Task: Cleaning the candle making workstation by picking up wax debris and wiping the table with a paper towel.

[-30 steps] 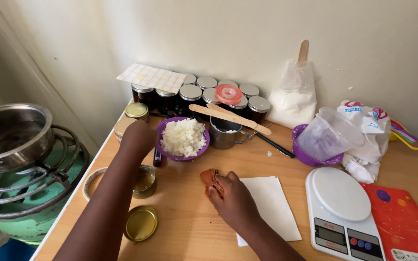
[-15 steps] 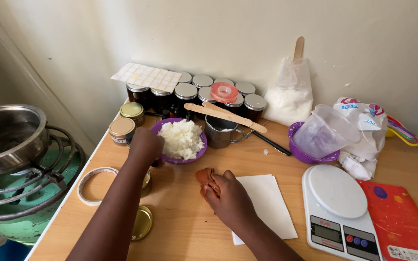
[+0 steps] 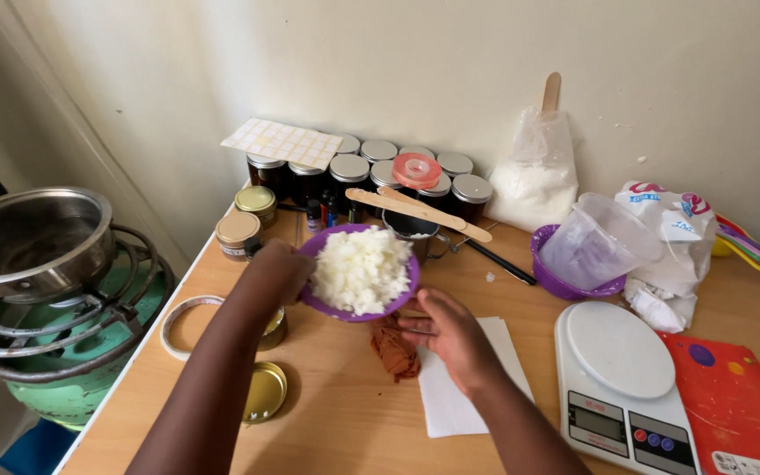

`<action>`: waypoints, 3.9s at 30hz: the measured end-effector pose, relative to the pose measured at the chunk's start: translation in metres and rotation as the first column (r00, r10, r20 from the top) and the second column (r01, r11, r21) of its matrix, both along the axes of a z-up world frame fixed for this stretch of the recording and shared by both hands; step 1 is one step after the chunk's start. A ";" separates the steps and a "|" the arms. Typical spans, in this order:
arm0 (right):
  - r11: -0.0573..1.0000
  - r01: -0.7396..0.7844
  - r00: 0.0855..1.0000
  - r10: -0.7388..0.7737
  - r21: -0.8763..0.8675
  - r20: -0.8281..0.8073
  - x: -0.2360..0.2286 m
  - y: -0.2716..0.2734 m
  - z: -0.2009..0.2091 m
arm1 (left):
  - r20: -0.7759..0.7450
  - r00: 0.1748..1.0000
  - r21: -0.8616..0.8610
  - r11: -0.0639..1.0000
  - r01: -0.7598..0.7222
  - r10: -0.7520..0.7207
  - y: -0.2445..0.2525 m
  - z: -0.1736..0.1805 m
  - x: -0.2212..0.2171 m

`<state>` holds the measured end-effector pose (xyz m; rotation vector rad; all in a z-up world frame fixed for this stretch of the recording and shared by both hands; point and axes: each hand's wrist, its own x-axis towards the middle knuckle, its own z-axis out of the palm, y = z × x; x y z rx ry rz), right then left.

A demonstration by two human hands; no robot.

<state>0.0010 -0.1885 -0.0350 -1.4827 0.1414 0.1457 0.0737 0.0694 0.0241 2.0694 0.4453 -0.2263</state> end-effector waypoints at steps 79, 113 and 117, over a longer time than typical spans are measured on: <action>0.512 0.804 0.588 -0.758 -0.301 0.281 -0.031 -0.480 -0.029 | 0.244 0.960 -0.560 0.828 0.021 0.141 -0.146 -0.032 -0.102; 0.907 0.254 0.967 -0.244 -0.337 0.070 0.107 -0.047 -0.048 | 0.153 0.891 0.253 0.888 0.383 -0.428 -0.064 -0.092 -0.058; 0.975 0.219 0.975 -0.218 -0.026 0.043 0.138 -0.054 -0.069 | 0.134 0.909 0.257 0.900 0.353 -0.395 -0.061 -0.066 -0.076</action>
